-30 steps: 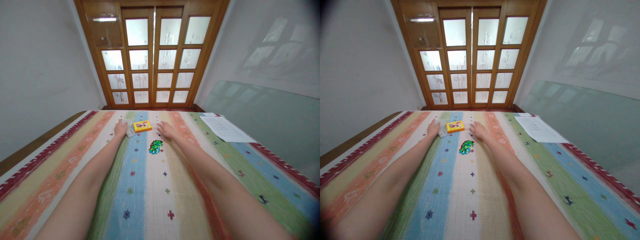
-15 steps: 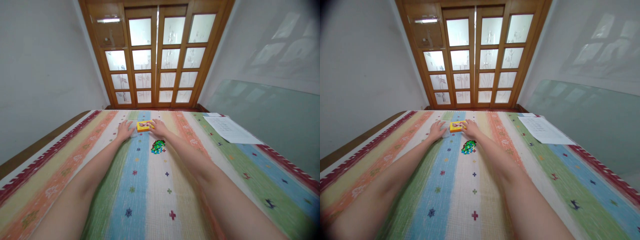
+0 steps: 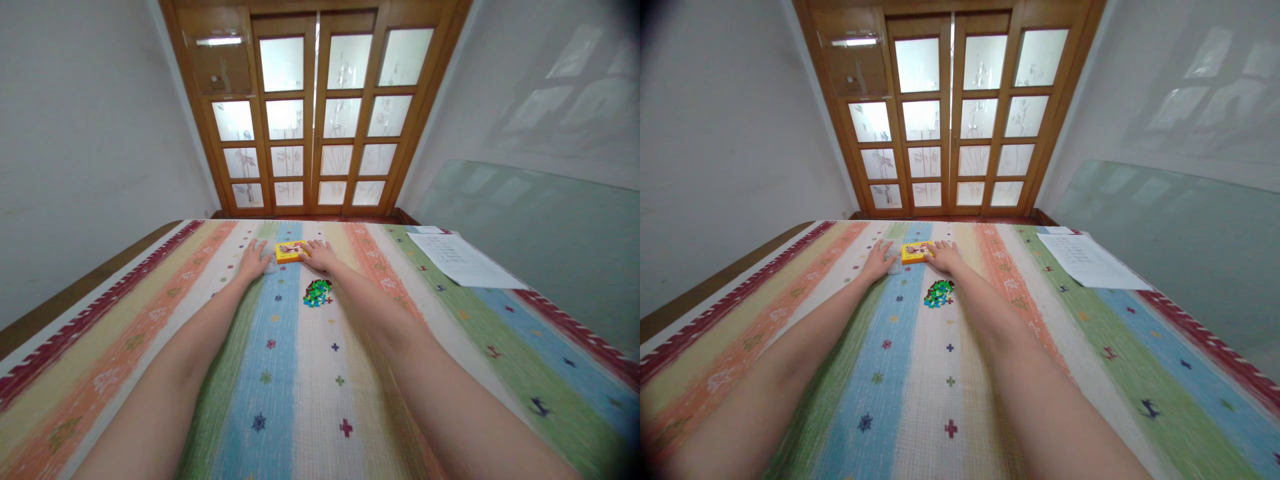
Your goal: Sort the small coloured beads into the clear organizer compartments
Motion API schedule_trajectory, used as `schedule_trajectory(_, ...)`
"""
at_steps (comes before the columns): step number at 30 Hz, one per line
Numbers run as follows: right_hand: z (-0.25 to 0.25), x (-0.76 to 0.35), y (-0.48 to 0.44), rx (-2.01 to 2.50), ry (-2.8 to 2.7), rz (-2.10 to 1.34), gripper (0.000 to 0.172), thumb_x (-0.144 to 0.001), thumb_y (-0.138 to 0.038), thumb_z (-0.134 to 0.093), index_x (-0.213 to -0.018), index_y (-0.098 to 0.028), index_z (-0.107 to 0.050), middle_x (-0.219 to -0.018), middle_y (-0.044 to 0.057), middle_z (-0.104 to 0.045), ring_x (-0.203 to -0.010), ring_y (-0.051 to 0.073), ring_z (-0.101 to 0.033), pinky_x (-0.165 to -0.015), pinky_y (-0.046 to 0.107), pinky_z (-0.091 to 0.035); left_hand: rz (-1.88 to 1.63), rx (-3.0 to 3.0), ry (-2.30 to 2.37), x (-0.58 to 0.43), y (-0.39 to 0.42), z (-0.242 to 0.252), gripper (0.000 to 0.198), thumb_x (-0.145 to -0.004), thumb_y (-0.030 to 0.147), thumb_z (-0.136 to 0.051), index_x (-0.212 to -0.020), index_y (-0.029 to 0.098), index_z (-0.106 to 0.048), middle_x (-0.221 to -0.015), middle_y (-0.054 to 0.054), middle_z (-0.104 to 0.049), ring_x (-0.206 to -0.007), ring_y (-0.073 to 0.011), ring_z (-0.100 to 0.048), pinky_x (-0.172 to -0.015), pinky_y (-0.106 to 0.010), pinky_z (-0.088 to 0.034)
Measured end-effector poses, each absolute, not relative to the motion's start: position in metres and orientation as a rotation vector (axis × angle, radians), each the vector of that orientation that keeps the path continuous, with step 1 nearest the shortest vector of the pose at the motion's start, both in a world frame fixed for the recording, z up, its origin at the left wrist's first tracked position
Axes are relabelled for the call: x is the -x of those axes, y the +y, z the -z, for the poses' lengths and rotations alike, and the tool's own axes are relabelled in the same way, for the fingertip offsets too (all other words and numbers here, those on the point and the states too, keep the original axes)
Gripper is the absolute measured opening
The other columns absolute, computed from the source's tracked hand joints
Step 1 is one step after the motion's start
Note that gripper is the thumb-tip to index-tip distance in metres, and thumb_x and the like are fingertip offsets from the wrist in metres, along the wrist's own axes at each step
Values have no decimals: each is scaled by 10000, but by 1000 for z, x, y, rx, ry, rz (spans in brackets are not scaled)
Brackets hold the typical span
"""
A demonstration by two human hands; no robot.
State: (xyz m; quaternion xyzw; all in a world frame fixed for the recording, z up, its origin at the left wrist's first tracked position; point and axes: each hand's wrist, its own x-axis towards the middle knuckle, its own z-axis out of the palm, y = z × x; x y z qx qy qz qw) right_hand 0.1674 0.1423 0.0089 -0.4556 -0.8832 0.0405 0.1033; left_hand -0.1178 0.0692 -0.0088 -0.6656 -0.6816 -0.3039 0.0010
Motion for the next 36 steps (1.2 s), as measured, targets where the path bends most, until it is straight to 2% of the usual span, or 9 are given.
schedule_trajectory(7, -9, -175, 131, 1372, -2591, -99, 652, -1065, -615, -384, -1611, -263, -433, -1675, 155, -350, -1545, 379, -279, -1247, 652, -138, 967, 2088, -2166, 117, 68, 7, 624, -937, 409, -629, -1518, 201, -534, -1696, -152, -334, -1555, -352, -353, -1286, -514, -301)
schedule_trajectory(14, -17, -161, 149, 1170, -2658, -67, 905, -932, -674, -634, -1675, -280, -300, -1726, 121, -246, -1558, 371, -266, -1278, 576, -133, 1036, 2074, -2105, 117, 65, 16, 591, -970, 377, -570, -1538, 220, -524, -1695, -125, -336, -1560, -322, -343, -1296, -518, -289)
schedule_trajectory(18, -26, -152, 158, 1058, -2766, -108, 821, -936, -668, -643, -1633, -313, -397, -1689, 84, -346, -1517, 343, -359, -1264, 495, -223, 1036, 2091, -2078, 116, 60, 16, 580, -978, 401, -564, -1526, 212, -545, -1688, -130, -350, -1552, -322, -359, -1296, -508, -295)
schedule_trajectory(23, -28, -162, 154, 1141, -2713, -91, 800, -917, -700, -662, -1578, -281, -495, -1577, 117, -485, -1358, 349, -526, -1177, 430, -358, 956, 2077, -2113, 112, 55, 11, 619, -954, 411, -600, -1541, 227, -527, -1700, -122, -336, -1548, -338, -362, -1288, -522, -289)
schedule_trajectory(27, -27, -194, 137, 1240, -2642, -48, 805, -899, -719, -681, -1554, -275, -530, -1488, 148, -538, -1296, 370, -541, -1135, 448, -380, 891, 2029, -2136, 108, 55, 7, 637, -968, 429, -579, -1557, 198, -502, -1690, -151, -348, -1529, -357, -383, -1277, -518, -300)
schedule_trajectory(33, -25, -255, 107, 1309, -2586, 14, 741, -943, -758, -584, -1518, -292, -548, -1479, 140, -542, -1273, 362, -562, -1085, 455, -438, 761, 1842, -2212, 69, 62, 4, 670, -975, 537, -552, -1568, 230, -490, -1673, -150, -368, -1448, -387, -452, -1213, -514, -366)
schedule_trajectory(36, -20, -281, 102, 1382, -2551, 14, 748, -943, -759, -586, -1528, -295, -532, -1492, 135, -536, -1278, 355, -571, -1085, 440, -446, 766, 1841, -2198, 31, 67, 6, 678, -969, 530, -558, -1580, 248, -474, -1681, -142, -358, -1422, -380, -466, -1204, -514, -363)
